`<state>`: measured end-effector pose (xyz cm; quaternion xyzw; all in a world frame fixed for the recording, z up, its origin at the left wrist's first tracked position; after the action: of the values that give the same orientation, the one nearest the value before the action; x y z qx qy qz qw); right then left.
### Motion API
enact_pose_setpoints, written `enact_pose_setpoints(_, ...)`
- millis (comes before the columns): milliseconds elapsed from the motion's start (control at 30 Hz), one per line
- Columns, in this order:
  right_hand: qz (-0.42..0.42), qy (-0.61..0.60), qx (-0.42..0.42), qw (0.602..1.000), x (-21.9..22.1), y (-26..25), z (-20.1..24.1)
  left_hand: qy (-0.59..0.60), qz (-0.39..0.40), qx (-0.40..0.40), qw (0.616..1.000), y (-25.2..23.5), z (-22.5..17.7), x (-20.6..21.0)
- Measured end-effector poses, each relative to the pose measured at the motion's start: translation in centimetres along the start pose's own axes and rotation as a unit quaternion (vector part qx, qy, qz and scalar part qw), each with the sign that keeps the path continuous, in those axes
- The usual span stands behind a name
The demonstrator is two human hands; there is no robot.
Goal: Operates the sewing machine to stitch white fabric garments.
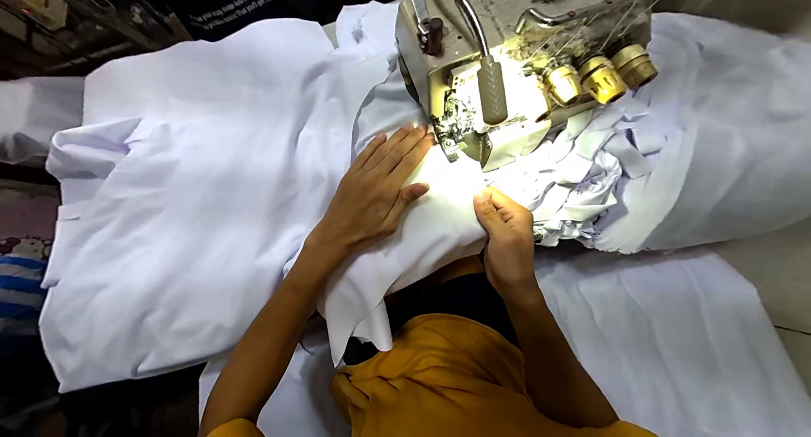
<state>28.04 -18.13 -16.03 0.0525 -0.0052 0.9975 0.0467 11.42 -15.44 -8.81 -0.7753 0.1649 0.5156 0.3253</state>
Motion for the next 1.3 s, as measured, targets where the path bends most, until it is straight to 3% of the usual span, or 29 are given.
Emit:
enact_pose_setpoints(133, 0.011, 0.032, -0.017, 0.999, -0.1, -0.4, 0.2, -0.006, -0.002, 0.009, 1.000, -0.5, 0.1, -0.5)
enact_pose_setpoints(267, 0.042, 0.067, -0.037, 0.996, -0.5, 0.3, 0.7, 0.035, 0.003, 0.058, 0.998, 2.1, -2.2, -4.1)
enact_pose_setpoints(433, 0.051, 0.074, -0.036, 0.995, -1.6, 1.5, 0.5, -0.055, 0.169, 0.068, 0.982, 7.4, -3.1, -2.7)
enact_pose_setpoints(567, 0.067, 0.071, -0.040, 0.994, -1.3, 2.0, 0.4, 0.015, 0.120, 0.073, 0.990, 7.6, -3.3, -4.8)
enact_pose_setpoints(700, 0.090, 0.077, -0.059, 0.991, -1.2, 2.0, 1.6, 0.158, 0.023, 0.042, 0.986, 7.4, -3.4, -8.2)
enact_pose_setpoints(800, 0.101, 0.083, -0.063, 0.989, -1.5, 2.5, 2.0, 0.195, -0.007, 0.011, 0.981, 8.2, -1.8, -9.1)
enact_pose_setpoints(1100, 0.118, 0.065, -0.067, 0.989, -2.3, 3.2, 2.3, 0.173, 0.063, 0.013, 0.983, 8.0, -1.7, -7.6)
enact_pose_setpoints(1300, 0.127, 0.024, -0.099, 0.987, -1.8, 1.6, 2.2, 0.181, 0.053, -0.001, 0.982, 8.3, -0.7, -7.3)
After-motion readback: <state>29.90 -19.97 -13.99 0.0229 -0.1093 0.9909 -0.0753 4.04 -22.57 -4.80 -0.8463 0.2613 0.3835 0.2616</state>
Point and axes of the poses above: each hand's wrist, its own y-axis away from the middle knuckle, its own x-axis out of the palm, z = x × y, the point moved 10 cm from there along -y, towards the middle knuckle, and after that the axes turned 3 degrees about -y, right-handed, at the moved point
